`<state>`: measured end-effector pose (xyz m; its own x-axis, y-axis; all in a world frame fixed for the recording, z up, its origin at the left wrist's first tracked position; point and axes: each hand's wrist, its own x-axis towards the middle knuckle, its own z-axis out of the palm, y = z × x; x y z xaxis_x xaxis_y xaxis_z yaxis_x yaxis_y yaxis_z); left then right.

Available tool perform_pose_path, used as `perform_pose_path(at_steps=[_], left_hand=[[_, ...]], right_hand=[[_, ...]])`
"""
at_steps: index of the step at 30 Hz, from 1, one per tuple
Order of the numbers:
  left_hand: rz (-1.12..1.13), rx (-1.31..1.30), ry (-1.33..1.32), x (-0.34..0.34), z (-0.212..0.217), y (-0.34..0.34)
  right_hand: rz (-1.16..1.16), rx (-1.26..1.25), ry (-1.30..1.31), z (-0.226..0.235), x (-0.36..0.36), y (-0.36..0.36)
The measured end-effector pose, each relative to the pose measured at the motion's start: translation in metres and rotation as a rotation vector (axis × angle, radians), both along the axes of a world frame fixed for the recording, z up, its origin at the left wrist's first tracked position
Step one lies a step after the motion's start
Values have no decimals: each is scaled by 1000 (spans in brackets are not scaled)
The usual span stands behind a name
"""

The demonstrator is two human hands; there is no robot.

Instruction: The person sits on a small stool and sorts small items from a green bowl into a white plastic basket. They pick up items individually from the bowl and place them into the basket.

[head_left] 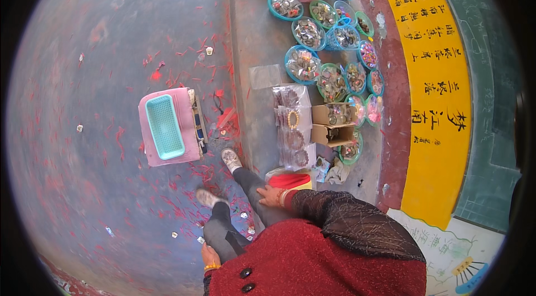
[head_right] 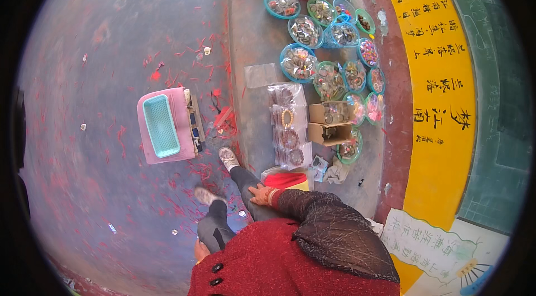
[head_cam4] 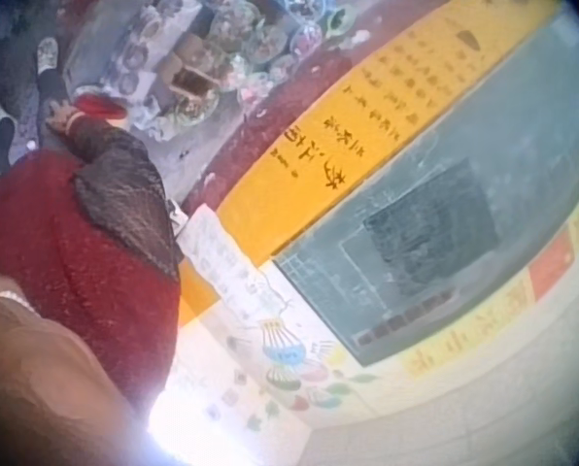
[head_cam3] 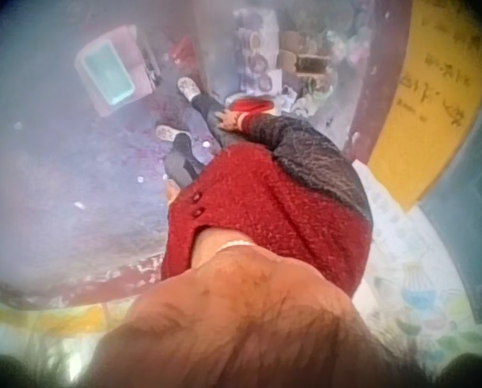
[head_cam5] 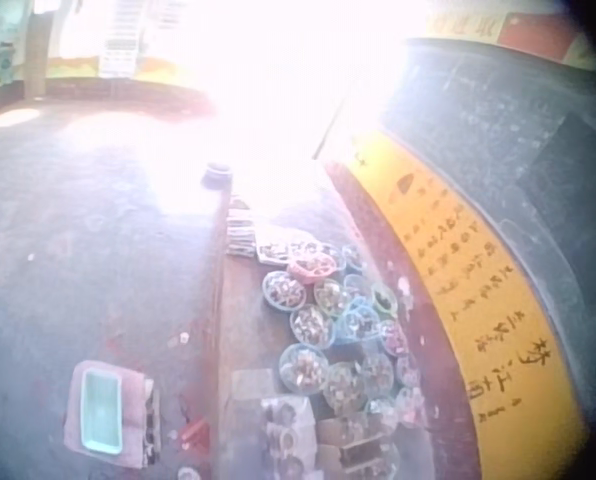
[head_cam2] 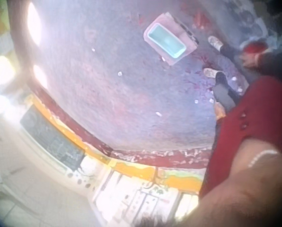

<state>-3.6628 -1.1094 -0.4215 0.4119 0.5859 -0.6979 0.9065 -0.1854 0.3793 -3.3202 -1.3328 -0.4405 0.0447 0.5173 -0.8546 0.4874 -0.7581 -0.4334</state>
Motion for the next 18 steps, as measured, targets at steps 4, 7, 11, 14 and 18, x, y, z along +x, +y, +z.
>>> perform_pose_path(at_steps=[4,7,11,14,18], left_hand=[[-68,-14,68,-22,-13,-12],[-40,-22,-16,-49,-45,-24],[5,45,-64,-47,-62,-14],[66,60,-72,-70,-79,-10],[141,102,-79,-108,-108,-17]], right_hand=[[-141,-144,-28,1,-18,3],[-160,-74,-127,-7,-34,7],[271,299,-100,-45,-32,6],[310,309,-8,-122,-11,-1],[-42,113,-300,-149,13,66]])
